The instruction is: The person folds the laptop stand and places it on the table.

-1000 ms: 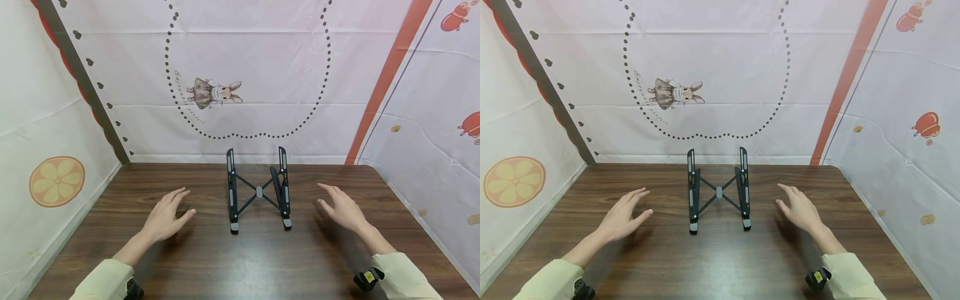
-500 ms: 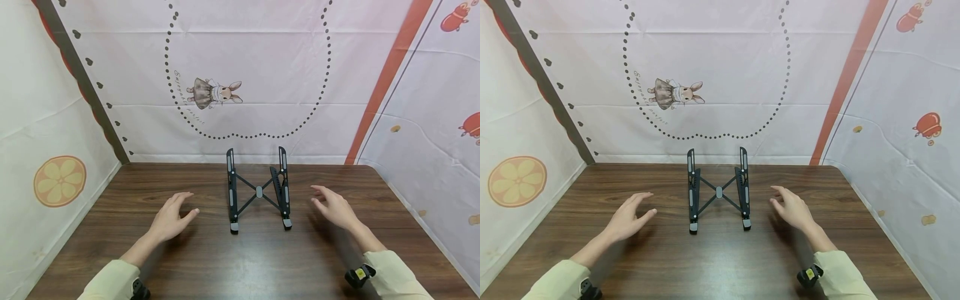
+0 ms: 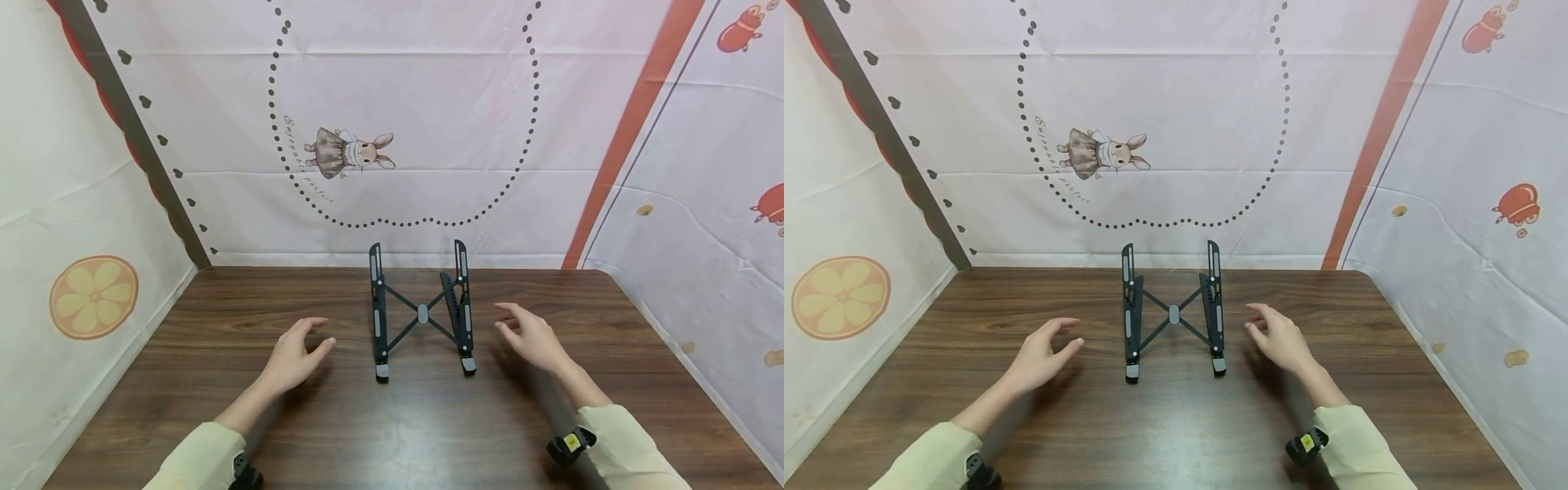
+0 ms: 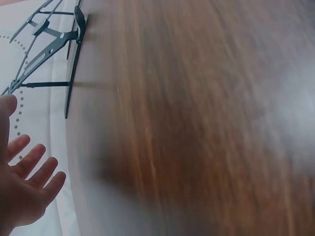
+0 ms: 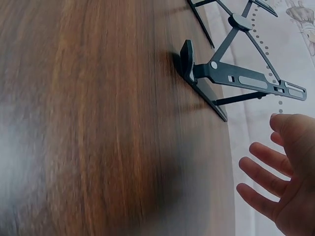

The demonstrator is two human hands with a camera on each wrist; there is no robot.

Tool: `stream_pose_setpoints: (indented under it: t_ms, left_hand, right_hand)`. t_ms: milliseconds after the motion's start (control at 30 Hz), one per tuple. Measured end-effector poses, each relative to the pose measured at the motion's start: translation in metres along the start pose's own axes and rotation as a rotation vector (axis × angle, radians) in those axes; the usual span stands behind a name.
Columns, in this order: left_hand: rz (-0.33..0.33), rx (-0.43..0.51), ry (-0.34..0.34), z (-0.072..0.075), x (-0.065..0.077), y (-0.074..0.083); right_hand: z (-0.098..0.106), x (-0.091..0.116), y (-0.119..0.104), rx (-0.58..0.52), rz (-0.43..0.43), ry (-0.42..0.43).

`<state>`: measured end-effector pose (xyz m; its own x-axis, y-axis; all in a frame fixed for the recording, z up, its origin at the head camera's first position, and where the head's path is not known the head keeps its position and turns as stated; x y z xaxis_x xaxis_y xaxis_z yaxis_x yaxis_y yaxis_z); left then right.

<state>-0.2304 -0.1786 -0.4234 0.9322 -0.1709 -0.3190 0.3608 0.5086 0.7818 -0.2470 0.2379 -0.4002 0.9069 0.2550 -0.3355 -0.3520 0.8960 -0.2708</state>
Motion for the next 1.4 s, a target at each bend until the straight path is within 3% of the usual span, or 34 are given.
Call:
stream_pose_setpoints:
  t_ms: [667,1033,1400]
  left_hand:
    - [0.122,0.173,-0.004,-0.025,-0.015,0.002]
    - [0.123,0.229,-0.001,-0.046,-0.023,0.005]
    - [0.175,0.318,0.028,-0.059,-0.028,0.013]
  right_hand:
    - [-0.019,-0.008,-0.008,-0.113,-0.091,-0.052]
    - [-0.029,-0.016,-0.016,-0.172,-0.117,-0.086]
    - [-0.039,-0.02,-0.02,-0.386,-0.214,-0.143]
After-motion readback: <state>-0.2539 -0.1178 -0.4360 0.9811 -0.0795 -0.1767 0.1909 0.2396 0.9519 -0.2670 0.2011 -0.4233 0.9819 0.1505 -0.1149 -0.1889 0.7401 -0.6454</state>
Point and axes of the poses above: each hand's wrist, its own x-axis away from the middle knuckle, its own z-axis out of the back of the hand, y = z × x, the point moved 3 cm from there along -x, towards the middle knuckle, and after that the axes turned 14 degrees about x, right-handed, at the moved point
